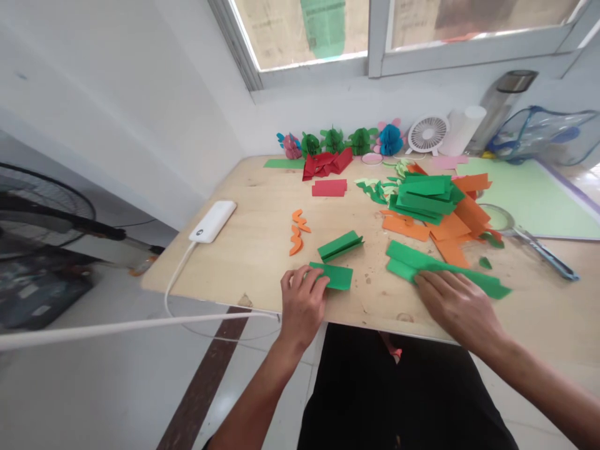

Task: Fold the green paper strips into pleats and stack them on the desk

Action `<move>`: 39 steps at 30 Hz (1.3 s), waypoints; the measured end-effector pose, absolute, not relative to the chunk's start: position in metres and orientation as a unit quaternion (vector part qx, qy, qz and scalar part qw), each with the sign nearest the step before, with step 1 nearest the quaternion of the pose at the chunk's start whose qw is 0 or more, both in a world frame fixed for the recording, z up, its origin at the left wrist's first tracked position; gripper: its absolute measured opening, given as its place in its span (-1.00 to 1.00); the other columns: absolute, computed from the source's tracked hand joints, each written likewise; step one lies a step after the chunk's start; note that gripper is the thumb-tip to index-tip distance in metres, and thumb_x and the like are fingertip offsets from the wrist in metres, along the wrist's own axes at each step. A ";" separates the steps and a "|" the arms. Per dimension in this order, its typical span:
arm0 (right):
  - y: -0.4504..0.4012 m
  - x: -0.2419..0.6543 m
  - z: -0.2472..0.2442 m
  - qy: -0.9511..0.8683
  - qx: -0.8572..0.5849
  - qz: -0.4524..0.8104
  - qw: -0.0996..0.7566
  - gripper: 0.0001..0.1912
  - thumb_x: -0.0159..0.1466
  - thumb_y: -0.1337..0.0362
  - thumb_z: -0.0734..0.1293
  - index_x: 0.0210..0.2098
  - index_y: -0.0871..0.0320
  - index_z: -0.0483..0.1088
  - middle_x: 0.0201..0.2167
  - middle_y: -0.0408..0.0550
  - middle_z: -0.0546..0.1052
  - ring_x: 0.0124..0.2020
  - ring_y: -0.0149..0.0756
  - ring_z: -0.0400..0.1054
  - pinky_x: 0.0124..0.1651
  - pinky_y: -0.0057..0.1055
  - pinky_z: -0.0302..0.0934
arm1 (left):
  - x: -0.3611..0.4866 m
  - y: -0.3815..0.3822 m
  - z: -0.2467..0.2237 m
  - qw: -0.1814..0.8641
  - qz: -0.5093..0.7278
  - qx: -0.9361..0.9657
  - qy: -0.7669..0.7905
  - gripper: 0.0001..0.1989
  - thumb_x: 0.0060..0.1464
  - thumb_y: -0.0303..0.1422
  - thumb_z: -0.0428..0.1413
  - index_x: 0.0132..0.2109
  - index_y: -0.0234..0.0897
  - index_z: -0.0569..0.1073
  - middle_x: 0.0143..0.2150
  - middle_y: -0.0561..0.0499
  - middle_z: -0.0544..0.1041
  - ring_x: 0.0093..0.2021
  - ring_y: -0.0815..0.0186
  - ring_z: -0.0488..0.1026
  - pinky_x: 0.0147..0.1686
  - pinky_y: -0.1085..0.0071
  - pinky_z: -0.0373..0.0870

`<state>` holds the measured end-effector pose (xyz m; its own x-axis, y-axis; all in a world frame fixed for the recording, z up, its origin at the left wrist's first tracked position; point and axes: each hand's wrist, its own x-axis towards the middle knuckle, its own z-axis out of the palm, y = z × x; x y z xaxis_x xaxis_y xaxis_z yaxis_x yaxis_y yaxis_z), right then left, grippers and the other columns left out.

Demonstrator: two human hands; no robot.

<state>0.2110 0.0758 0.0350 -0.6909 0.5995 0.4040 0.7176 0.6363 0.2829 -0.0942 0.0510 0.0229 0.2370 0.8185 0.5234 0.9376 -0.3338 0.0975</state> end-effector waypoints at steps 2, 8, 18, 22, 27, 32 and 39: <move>0.093 0.210 0.038 -0.888 -0.385 -0.208 0.143 -0.77 0.34 0.44 0.18 -0.23 0.23 0.48 -0.24 0.06 0.57 -0.25 -0.22 0.39 -0.20 -0.28 0.16 | -0.093 0.052 0.026 0.102 -0.261 -0.783 -0.555 -0.82 0.10 -0.57 0.04 -0.27 -0.23 0.50 -0.20 -0.05 0.60 -0.07 0.12 0.46 0.00 0.09 0.25; 0.087 0.190 0.045 -0.881 -0.386 -0.121 0.244 -0.79 0.32 0.33 0.25 -0.10 0.19 0.46 -0.15 0.02 0.58 -0.17 -0.21 0.41 -0.13 -0.26 0.19 | -0.057 0.036 0.032 0.047 -0.302 -0.809 -0.503 -0.78 0.18 -0.56 -0.04 -0.26 -0.25 0.48 -0.22 -0.04 0.59 -0.08 0.19 0.47 0.08 0.10 0.19; 0.034 0.179 0.039 -0.851 -0.415 0.157 0.281 -0.56 0.26 0.43 0.18 0.11 0.07 0.34 -0.19 -0.06 0.57 -0.12 -0.24 0.42 -0.03 -0.19 0.26 | -0.026 0.039 0.035 -0.095 -0.278 -0.832 -0.470 -0.80 0.26 -0.46 -0.05 -0.20 -0.25 0.49 -0.33 0.01 0.57 -0.25 0.27 0.46 -0.01 0.19 0.25; 0.029 0.176 0.031 -0.806 -0.498 0.116 0.299 -0.75 0.29 0.29 0.26 -0.05 0.08 0.43 -0.35 -0.11 0.57 -0.28 -0.25 0.40 -0.13 -0.24 0.23 | -0.026 0.037 0.035 -0.106 -0.277 -0.822 -0.486 -0.79 0.25 -0.45 -0.03 -0.06 -0.26 0.47 -0.26 -0.03 0.58 -0.21 0.24 0.47 -0.01 0.17 0.28; 0.032 0.165 0.021 -0.804 -0.525 0.005 0.280 -0.83 0.29 0.31 0.26 -0.17 0.14 0.48 -0.45 -0.10 0.54 -0.35 -0.24 0.31 -0.19 -0.26 0.11 | -0.019 0.018 0.023 -0.001 -0.323 -0.806 -0.496 -0.74 0.20 -0.47 0.03 0.01 -0.29 0.45 0.05 -0.18 0.51 0.12 0.09 0.37 0.12 0.06 0.23; 0.040 0.164 0.021 -0.814 -0.519 0.011 0.261 -0.86 0.29 0.34 0.25 -0.30 0.13 0.47 -0.43 -0.09 0.54 -0.35 -0.25 0.30 -0.15 -0.26 0.08 | -0.016 0.003 0.013 0.003 -0.316 -0.822 -0.474 -0.72 0.22 -0.42 0.04 0.06 -0.27 0.43 0.09 -0.14 0.51 0.20 0.09 0.32 0.24 -0.02 0.04; 0.042 0.177 0.029 -0.828 -0.508 0.081 0.225 -0.77 0.32 0.21 0.25 -0.46 0.10 0.36 -0.52 -0.15 0.48 -0.37 -0.29 0.29 -0.18 -0.33 0.05 | -0.024 0.018 0.018 -0.082 -0.371 -0.757 -0.532 -0.74 0.24 -0.47 -0.02 0.04 -0.29 0.42 -0.25 -0.03 0.57 -0.18 0.26 0.45 0.02 0.20 0.30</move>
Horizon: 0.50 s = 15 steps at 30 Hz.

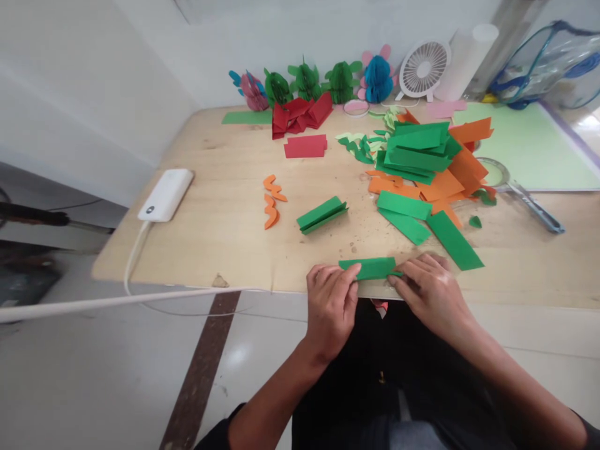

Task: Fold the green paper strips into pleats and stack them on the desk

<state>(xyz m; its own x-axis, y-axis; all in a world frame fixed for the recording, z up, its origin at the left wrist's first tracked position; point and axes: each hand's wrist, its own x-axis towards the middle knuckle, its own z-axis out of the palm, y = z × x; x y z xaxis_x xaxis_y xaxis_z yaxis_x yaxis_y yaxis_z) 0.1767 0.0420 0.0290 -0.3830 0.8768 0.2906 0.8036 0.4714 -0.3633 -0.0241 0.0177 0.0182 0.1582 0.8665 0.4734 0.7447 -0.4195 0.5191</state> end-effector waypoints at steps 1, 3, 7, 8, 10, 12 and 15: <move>0.042 0.177 0.030 -0.827 -0.511 0.078 0.222 -0.74 0.33 0.20 0.24 -0.48 0.11 0.34 -0.53 -0.15 0.47 -0.38 -0.29 0.29 -0.18 -0.33 0.05 | -0.024 0.020 0.018 0.084 0.371 0.751 0.540 -0.74 0.25 -0.46 -0.03 0.03 -0.29 0.42 -0.26 -0.03 0.56 -0.22 0.26 0.44 -0.01 0.22 0.31; 0.041 0.174 0.031 -0.823 -0.522 0.051 0.218 -0.69 0.35 0.17 0.22 -0.51 0.11 0.33 -0.55 -0.14 0.45 -0.40 -0.29 0.28 -0.19 -0.33 0.03 | -0.022 0.025 0.016 0.076 0.365 0.743 0.556 -0.72 0.25 -0.45 -0.03 0.07 -0.29 0.41 -0.23 -0.05 0.56 -0.22 0.25 0.44 -0.06 0.23 0.33; 0.043 0.165 0.031 -0.817 -0.540 -0.035 0.202 -0.63 0.35 0.16 0.20 -0.56 0.12 0.30 -0.61 -0.13 0.40 -0.46 -0.29 0.25 -0.20 -0.32 -0.01 | -0.018 0.024 0.012 -0.002 0.349 0.742 0.572 -0.66 0.22 -0.45 0.01 0.13 -0.30 0.40 -0.04 -0.20 0.52 -0.02 0.13 0.43 -0.01 0.16 0.30; 0.044 0.163 0.032 -0.816 -0.540 -0.052 0.198 -0.63 0.35 0.17 0.20 -0.58 0.12 0.29 -0.62 -0.13 0.39 -0.48 -0.29 0.24 -0.20 -0.31 -0.01 | -0.017 0.022 0.011 -0.024 0.345 0.749 0.566 -0.67 0.21 -0.47 0.01 0.10 -0.28 0.43 0.02 -0.22 0.51 0.06 0.09 0.39 0.04 0.11 0.26; 0.045 0.160 0.033 -0.817 -0.539 -0.074 0.191 -0.62 0.35 0.18 0.21 -0.59 0.11 0.27 -0.64 -0.14 0.38 -0.49 -0.29 0.23 -0.19 -0.31 -0.01 | -0.015 0.016 0.010 -0.048 0.334 0.772 0.539 -0.70 0.21 -0.51 0.00 0.03 -0.23 0.48 0.08 -0.19 0.50 0.18 0.05 0.32 0.15 0.01 0.14; 0.047 0.159 0.035 -0.819 -0.538 -0.083 0.185 -0.62 0.35 0.18 0.21 -0.60 0.11 0.26 -0.64 -0.13 0.38 -0.50 -0.28 0.24 -0.20 -0.31 -0.02 | -0.013 0.011 0.008 -0.037 0.320 0.800 0.507 -0.70 0.22 -0.53 -0.04 -0.01 -0.23 0.50 0.08 -0.12 0.52 0.22 0.09 0.31 0.24 -0.02 0.02; 0.050 0.159 0.037 -0.823 -0.537 -0.080 0.169 -0.62 0.35 0.17 0.21 -0.59 0.11 0.27 -0.63 -0.11 0.40 -0.49 -0.27 0.27 -0.22 -0.31 -0.02 | -0.010 0.006 0.004 -0.006 0.297 0.822 0.485 -0.70 0.24 -0.48 -0.04 0.05 -0.29 0.47 0.09 -0.10 0.53 0.22 0.13 0.32 0.29 0.01 -0.02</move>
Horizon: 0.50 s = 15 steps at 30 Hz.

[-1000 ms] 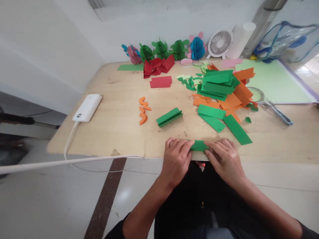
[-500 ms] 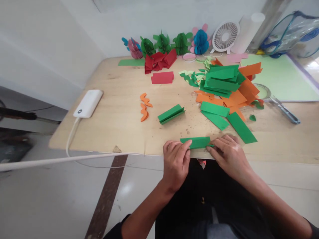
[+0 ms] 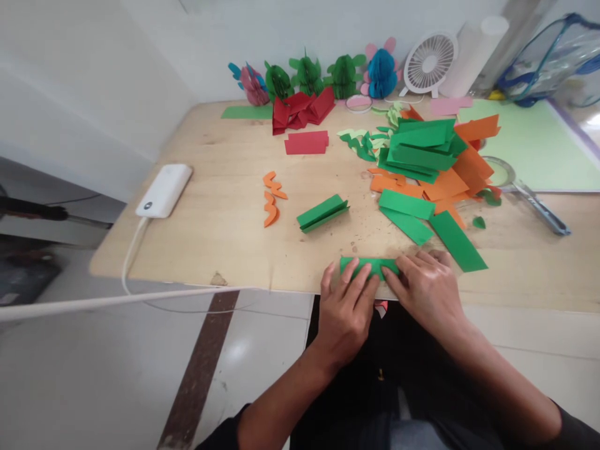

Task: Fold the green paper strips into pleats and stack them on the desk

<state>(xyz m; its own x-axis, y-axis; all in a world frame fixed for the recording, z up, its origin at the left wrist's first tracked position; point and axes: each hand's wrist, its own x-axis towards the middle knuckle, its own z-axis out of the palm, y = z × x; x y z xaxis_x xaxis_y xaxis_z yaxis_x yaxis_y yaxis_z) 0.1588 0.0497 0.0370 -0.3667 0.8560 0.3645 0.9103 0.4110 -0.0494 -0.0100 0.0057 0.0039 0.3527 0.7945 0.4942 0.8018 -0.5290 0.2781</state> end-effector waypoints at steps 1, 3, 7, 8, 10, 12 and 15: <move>0.051 0.159 0.037 -0.824 -0.537 -0.077 0.163 -0.62 0.35 0.17 0.21 -0.59 0.11 0.27 -0.63 -0.11 0.41 -0.49 -0.27 0.28 -0.22 -0.31 -0.02 | -0.009 0.004 0.002 0.001 -0.290 -0.824 -0.486 -0.69 0.24 -0.44 -0.03 0.08 -0.30 0.45 0.11 -0.11 0.51 0.23 0.12 0.31 0.29 0.01 -0.01; 0.052 0.160 0.037 -0.827 -0.537 -0.072 0.151 -0.62 0.35 0.15 0.20 -0.58 0.11 0.28 -0.62 -0.10 0.42 -0.48 -0.27 0.30 -0.23 -0.31 -0.03 | -0.007 0.002 0.000 -0.003 -0.276 -0.825 -0.493 -0.65 0.25 -0.35 -0.02 0.13 -0.31 0.42 0.16 -0.13 0.47 0.26 0.08 0.28 0.29 0.00 0.01; 0.055 0.161 0.035 -0.827 -0.541 -0.065 0.138 -0.61 0.34 0.12 0.20 -0.58 0.11 0.29 -0.62 -0.09 0.42 -0.48 -0.26 0.32 -0.23 -0.31 -0.02 | -0.005 -0.003 -0.006 0.007 -0.242 -0.825 -0.511 -0.56 0.25 -0.23 -0.03 0.22 -0.27 0.34 0.23 -0.15 0.40 0.30 0.04 0.21 0.30 -0.04 -0.03; 0.055 0.161 0.035 -0.826 -0.543 -0.065 0.136 -0.61 0.34 0.12 0.21 -0.58 0.11 0.29 -0.62 -0.09 0.42 -0.48 -0.26 0.32 -0.23 -0.31 -0.01 | -0.005 -0.004 -0.007 0.011 -0.237 -0.824 -0.514 -0.54 0.25 -0.22 -0.03 0.23 -0.26 0.33 0.24 -0.15 0.39 0.31 0.03 0.20 0.30 -0.04 -0.05; 0.056 0.161 0.035 -0.824 -0.546 -0.067 0.134 -0.61 0.34 0.11 0.21 -0.58 0.11 0.29 -0.62 -0.09 0.42 -0.49 -0.26 0.32 -0.23 -0.31 -0.01 | -0.004 -0.006 -0.009 0.018 -0.233 -0.822 -0.519 -0.53 0.24 -0.19 -0.02 0.24 -0.24 0.32 0.25 -0.14 0.37 0.32 0.03 0.18 0.31 -0.05 -0.09; 0.056 0.160 0.035 -0.824 -0.546 -0.069 0.130 -0.61 0.33 0.11 0.21 -0.59 0.10 0.29 -0.62 -0.09 0.42 -0.50 -0.25 0.31 -0.23 -0.31 0.00 | -0.004 -0.008 -0.012 0.024 -0.232 -0.819 -0.524 -0.52 0.24 -0.18 -0.01 0.24 -0.22 0.32 0.26 -0.14 0.37 0.32 0.03 0.17 0.32 -0.05 -0.13; 0.057 0.160 0.035 -0.826 -0.543 -0.074 0.131 -0.61 0.33 0.11 0.21 -0.59 0.10 0.28 -0.64 -0.09 0.41 -0.51 -0.26 0.30 -0.24 -0.31 0.01 | -0.002 -0.009 -0.014 0.031 -0.234 -0.816 -0.528 -0.52 0.24 -0.17 -0.02 0.25 -0.21 0.32 0.25 -0.13 0.37 0.32 0.03 0.17 0.32 -0.05 -0.17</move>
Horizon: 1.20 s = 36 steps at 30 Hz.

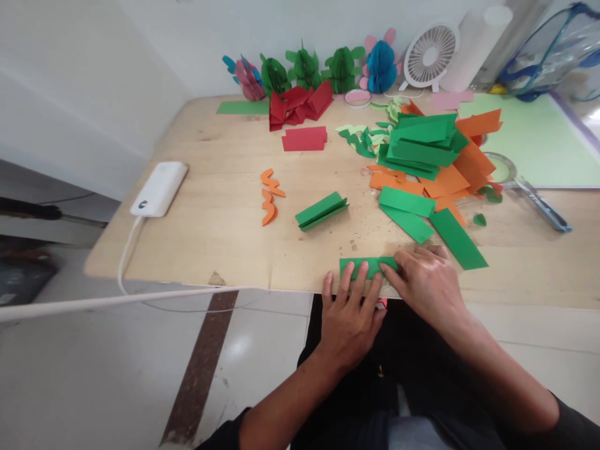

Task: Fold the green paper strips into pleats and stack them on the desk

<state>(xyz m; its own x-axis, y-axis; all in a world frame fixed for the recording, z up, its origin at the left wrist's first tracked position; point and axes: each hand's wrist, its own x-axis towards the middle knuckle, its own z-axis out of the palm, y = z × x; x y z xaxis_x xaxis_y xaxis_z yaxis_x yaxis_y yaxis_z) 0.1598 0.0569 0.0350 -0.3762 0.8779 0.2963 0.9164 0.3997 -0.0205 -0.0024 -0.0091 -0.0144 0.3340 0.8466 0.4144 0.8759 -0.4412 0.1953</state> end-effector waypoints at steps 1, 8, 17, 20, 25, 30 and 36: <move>0.058 0.160 0.035 -0.826 -0.542 -0.076 0.133 -0.61 0.33 0.11 0.22 -0.59 0.10 0.28 -0.64 -0.09 0.41 -0.52 -0.27 0.30 -0.24 -0.32 0.02 | -0.002 -0.009 -0.015 0.034 -0.234 -0.815 -0.529 -0.52 0.24 -0.17 -0.01 0.25 -0.21 0.32 0.25 -0.13 0.37 0.33 0.02 0.17 0.32 -0.05 -0.17; 0.046 0.169 0.036 -0.796 -0.566 -0.104 0.186 -0.73 0.32 0.10 0.25 -0.36 0.16 0.40 -0.48 -0.04 0.51 -0.38 -0.22 0.34 -0.21 -0.28 0.07 | 0.000 -0.010 -0.018 0.047 -0.240 -0.811 -0.532 -0.52 0.23 -0.17 0.00 0.24 -0.19 0.33 0.26 -0.13 0.37 0.33 0.02 0.16 0.32 -0.05 -0.18; 0.008 0.167 0.018 -0.872 -0.452 -0.045 0.183 -0.62 0.34 0.26 0.25 0.11 0.26 0.35 0.12 0.06 0.46 0.21 -0.04 0.20 0.25 -0.07 -0.01 | 0.001 -0.012 -0.020 0.054 -0.224 -0.814 -0.533 -0.53 0.24 -0.19 0.01 0.23 -0.21 0.33 0.25 -0.16 0.37 0.34 0.00 0.14 0.31 -0.08 -0.15; 0.007 0.181 0.015 -0.873 -0.454 -0.050 0.169 -0.60 0.34 0.22 0.26 0.14 0.21 0.34 0.17 0.04 0.42 0.25 -0.03 0.17 0.28 -0.04 -0.05 | -0.005 -0.013 -0.018 0.049 -0.223 -0.813 -0.535 -0.51 0.25 -0.18 -0.02 0.26 -0.24 0.29 0.26 -0.19 0.35 0.35 0.01 0.13 0.31 -0.07 -0.11; 0.003 0.202 0.017 -0.876 -0.457 -0.074 0.139 -0.54 0.31 0.26 0.28 0.19 0.15 0.30 0.22 0.04 0.37 0.28 0.00 0.12 0.25 0.00 -0.01 | -0.029 -0.015 -0.013 0.057 -0.212 -0.800 -0.558 -0.51 0.25 -0.23 0.01 0.25 -0.35 0.29 0.23 -0.26 0.38 0.34 0.00 0.15 0.31 -0.08 -0.11; 0.003 0.200 0.026 -0.863 -0.473 -0.050 0.168 -0.59 0.31 0.27 0.27 0.16 0.09 0.33 0.17 0.03 0.41 0.21 -0.03 0.20 0.20 -0.01 0.04 | -0.045 -0.017 -0.012 0.073 -0.197 -0.794 -0.571 -0.51 0.24 -0.26 0.01 0.26 -0.33 0.27 0.22 -0.28 0.39 0.33 -0.02 0.16 0.30 -0.10 -0.09; 0.033 0.167 0.046 -0.849 -0.504 0.003 0.159 -0.66 0.33 0.21 0.23 0.07 0.17 0.34 -0.04 0.09 0.49 -0.01 -0.09 0.29 0.03 -0.14 0.12 | -0.046 -0.019 -0.012 0.066 -0.180 -0.797 -0.573 -0.48 0.22 -0.27 0.02 0.28 -0.35 0.25 0.27 -0.30 0.33 0.34 -0.09 0.12 0.29 -0.15 -0.12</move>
<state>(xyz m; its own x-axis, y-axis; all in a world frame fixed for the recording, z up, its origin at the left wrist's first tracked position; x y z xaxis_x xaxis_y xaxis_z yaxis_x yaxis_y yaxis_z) 0.1666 0.0332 0.0457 -0.4425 0.8563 0.2663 0.8542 0.4929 -0.1657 -0.0457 -0.0191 -0.0119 0.2795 0.8890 0.3626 0.9367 -0.3354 0.1002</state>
